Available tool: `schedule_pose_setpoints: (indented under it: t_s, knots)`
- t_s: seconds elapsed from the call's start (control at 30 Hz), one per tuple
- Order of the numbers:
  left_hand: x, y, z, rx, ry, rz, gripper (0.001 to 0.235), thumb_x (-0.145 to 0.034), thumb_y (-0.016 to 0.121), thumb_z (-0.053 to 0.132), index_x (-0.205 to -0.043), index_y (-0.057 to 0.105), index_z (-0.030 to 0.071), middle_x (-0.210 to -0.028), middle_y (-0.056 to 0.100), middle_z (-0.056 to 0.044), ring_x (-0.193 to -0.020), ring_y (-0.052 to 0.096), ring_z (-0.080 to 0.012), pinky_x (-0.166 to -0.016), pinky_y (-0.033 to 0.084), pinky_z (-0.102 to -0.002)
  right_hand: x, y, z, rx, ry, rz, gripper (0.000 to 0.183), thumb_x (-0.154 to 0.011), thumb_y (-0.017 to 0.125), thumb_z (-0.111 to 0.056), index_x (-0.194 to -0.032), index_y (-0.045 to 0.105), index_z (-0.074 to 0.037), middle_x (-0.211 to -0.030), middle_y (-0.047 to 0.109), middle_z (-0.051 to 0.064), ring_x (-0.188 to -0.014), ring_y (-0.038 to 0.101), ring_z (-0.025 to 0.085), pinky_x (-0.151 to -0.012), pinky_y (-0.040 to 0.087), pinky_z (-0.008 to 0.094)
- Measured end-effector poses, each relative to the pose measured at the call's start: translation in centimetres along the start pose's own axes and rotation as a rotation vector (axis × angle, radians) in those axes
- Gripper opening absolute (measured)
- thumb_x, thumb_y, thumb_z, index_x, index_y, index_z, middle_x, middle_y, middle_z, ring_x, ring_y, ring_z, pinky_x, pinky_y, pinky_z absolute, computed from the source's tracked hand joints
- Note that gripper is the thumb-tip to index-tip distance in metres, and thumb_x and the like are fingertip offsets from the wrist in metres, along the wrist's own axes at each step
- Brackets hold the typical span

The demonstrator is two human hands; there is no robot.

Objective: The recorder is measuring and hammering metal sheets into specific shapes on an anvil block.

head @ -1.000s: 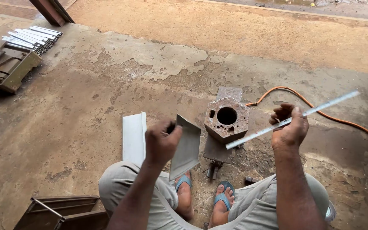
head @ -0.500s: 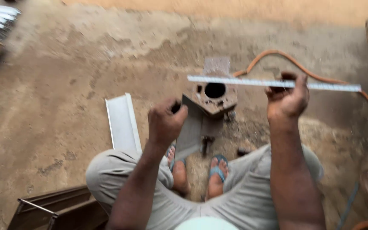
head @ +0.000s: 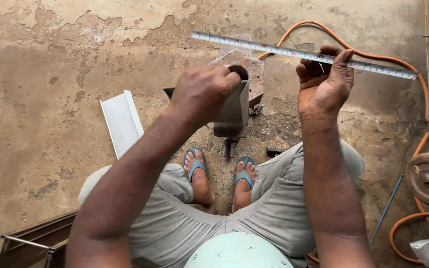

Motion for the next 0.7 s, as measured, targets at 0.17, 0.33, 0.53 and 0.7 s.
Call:
schedule_pose_setpoints:
  t_s: [0.17,0.33,0.53,0.7]
  knots:
    - [-1.5,3.7,0.0,-0.117,0.084,0.211,0.008,-0.094,0.070,0.004,-0.097,0.071,0.010,-0.083,0.072,-0.005,-0.075,0.070,-0.0160,-0.058,0.058,-0.032,0.0,0.4,0.1,-0.063,-0.010,0.038,0.038,-0.102,0.069,-0.038,-0.107,0.069,0.001,-0.090,0.071,0.014,-0.082,0.075,0.027,-0.076,0.069,0.039]
    - [-1.2,4.1,-0.4,-0.139,-0.065,0.435,0.019,-0.098,0.069,0.001,-0.114,0.075,0.010,-0.098,0.076,-0.006,-0.105,0.069,-0.0236,-0.110,0.037,-0.054,1.3,2.2,0.2,-0.152,0.042,-0.001,0.012,-0.104,0.072,-0.011,-0.109,0.071,0.000,-0.096,0.075,0.018,-0.089,0.076,0.031,-0.080,0.069,0.041]
    - [0.7,5.3,0.3,-0.136,-0.144,0.536,0.021,-0.103,0.071,0.004,-0.122,0.076,0.010,-0.123,0.074,-0.005,-0.141,0.053,-0.0279,-0.130,0.001,-0.064,2.4,3.5,2.7,-0.208,0.149,-0.229,0.009,-0.102,0.072,-0.011,-0.108,0.072,-0.005,-0.098,0.077,0.016,-0.098,0.077,0.032,-0.091,0.067,0.050]
    - [2.4,4.8,1.9,-0.076,-0.198,0.625,0.026,-0.101,0.068,0.001,-0.126,0.074,0.007,-0.141,0.069,-0.013,-0.151,0.037,-0.0353,-0.132,0.002,-0.056,2.1,4.8,2.9,-0.254,0.129,-0.340,0.009,-0.101,0.075,-0.010,-0.109,0.072,-0.006,-0.106,0.076,0.009,-0.114,0.073,0.034,-0.110,0.058,0.058]
Point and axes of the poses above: each hand's wrist, its own x-axis away from the middle knuckle, its own y-axis out of the palm, z = x × y, the point moved 4 cm from there along -x, towards the middle knuckle
